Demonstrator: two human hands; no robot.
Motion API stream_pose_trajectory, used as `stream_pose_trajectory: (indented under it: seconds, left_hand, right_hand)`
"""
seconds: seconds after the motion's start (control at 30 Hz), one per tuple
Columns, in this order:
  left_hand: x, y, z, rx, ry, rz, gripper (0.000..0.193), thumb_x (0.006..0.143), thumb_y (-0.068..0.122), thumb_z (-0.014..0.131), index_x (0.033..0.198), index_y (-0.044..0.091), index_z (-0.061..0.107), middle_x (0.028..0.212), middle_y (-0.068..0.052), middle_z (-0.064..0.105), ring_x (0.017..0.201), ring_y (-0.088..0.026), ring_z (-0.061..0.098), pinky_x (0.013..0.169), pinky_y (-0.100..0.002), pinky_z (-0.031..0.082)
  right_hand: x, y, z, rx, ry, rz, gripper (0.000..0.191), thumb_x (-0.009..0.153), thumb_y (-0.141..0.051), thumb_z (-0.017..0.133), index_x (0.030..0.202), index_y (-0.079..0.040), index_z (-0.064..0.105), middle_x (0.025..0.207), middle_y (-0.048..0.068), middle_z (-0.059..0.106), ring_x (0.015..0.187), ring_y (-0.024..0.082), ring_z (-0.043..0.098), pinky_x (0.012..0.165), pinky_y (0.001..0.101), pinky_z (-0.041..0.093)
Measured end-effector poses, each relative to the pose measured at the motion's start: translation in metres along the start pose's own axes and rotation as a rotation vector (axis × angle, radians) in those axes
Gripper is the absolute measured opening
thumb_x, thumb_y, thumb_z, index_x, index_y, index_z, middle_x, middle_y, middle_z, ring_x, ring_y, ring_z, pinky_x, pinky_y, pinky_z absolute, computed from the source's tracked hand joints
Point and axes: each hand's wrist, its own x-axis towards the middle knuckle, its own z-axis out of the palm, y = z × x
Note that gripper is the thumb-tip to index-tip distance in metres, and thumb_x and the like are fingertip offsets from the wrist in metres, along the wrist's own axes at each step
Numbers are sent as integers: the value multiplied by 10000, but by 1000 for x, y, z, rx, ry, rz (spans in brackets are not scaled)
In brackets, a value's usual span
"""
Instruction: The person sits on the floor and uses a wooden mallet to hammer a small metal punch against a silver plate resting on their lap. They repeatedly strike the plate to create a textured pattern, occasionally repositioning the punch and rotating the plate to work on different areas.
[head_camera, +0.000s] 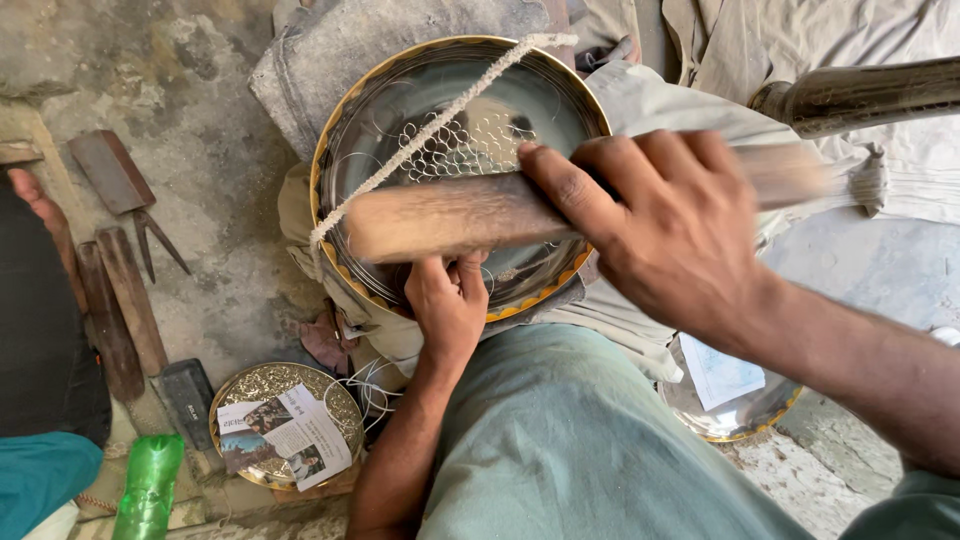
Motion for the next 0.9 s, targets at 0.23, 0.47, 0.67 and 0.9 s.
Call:
stream_pose_trajectory:
  seconds: [0.23,0.47,0.67,0.9]
  left_hand:
    - [-11,-27,6,518,1,-56,341,1019,155,768,876,-40,528,736,-129,665,638,-195,682,611,-344,538]
    - [5,-1,-1,61,-42,3,210,1024,143,660,1097,-33,572,942,-108,719,815,-187,764,605,-292,587]
    - [31,0,-6,184,-280,215,205,1024,159,697,1163,36,611,972,-77,722,871,-191,766,739,-321,622]
    - [73,11,1,342,-762,293,333,963,7,617,1284,97,623,1061,-98,749,860,-205,778,715,-329,649]
  right_hand:
    - [-7,-9,2,-110,-78,-96,562,907,-363,656,1450,-241,581,981,27,658,796,170,597,694,355,455]
    - [-3,4,-4,101,-92,77,515,958,-119,649,1465,-161,569,957,40,627,806,191,591,750,359,471]
    - [-33,23,16,280,-81,251,564,833,40,617,1382,-87,587,953,116,637,809,297,628,727,424,480]
    - [-109,13,61,445,-24,606,565,811,28,596,1366,-83,585,991,151,633,857,342,633,739,480,505]
